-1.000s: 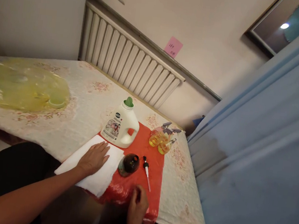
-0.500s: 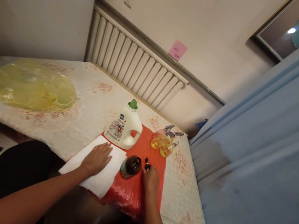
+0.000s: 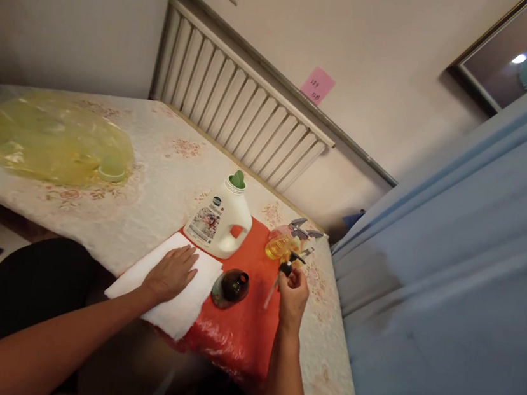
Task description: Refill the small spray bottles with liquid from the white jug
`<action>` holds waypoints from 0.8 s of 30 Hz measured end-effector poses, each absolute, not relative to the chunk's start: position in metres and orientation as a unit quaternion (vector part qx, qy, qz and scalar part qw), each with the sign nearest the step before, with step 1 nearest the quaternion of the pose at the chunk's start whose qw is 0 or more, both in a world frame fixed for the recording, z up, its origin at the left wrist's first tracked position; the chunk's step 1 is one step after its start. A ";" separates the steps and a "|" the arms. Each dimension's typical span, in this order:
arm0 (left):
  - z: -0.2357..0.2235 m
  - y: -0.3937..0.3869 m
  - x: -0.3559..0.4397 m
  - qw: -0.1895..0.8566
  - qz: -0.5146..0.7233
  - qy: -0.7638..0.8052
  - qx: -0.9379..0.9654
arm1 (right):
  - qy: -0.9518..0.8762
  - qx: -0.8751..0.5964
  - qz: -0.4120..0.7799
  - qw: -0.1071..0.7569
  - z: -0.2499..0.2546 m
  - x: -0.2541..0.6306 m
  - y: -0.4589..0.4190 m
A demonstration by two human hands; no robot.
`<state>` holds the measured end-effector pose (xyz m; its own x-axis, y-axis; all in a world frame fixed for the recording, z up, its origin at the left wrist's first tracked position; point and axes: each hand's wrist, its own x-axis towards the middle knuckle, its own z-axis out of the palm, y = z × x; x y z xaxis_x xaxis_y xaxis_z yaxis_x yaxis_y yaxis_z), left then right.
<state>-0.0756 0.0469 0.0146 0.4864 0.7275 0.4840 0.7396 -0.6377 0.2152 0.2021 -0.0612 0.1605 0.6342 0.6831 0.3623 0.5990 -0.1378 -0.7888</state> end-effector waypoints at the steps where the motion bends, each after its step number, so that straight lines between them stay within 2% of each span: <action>1: 0.014 0.047 -0.076 0.011 -0.275 -0.425 -0.862 | -0.428 -0.701 0.061 0.567 0.169 0.197 -0.062; 4: 0.015 0.047 -0.076 0.011 -0.273 -0.425 -0.863 | -0.422 -0.594 0.107 0.676 0.189 0.178 -0.061; 11: 0.016 0.046 -0.076 0.011 -0.275 -0.427 -0.861 | -0.426 -0.574 0.131 0.687 0.181 0.158 -0.053; 15: 0.012 0.047 -0.076 0.016 -0.279 -0.425 -0.861 | -0.430 -0.617 0.116 0.648 0.155 0.154 -0.050; 19: 0.010 0.047 -0.076 0.004 -0.295 -0.421 -0.858 | -0.476 -0.670 0.096 0.562 0.130 0.152 -0.054; 24: 0.014 0.046 -0.076 -0.013 -0.292 -0.422 -0.858 | -0.499 -0.693 0.117 0.506 0.104 0.157 -0.057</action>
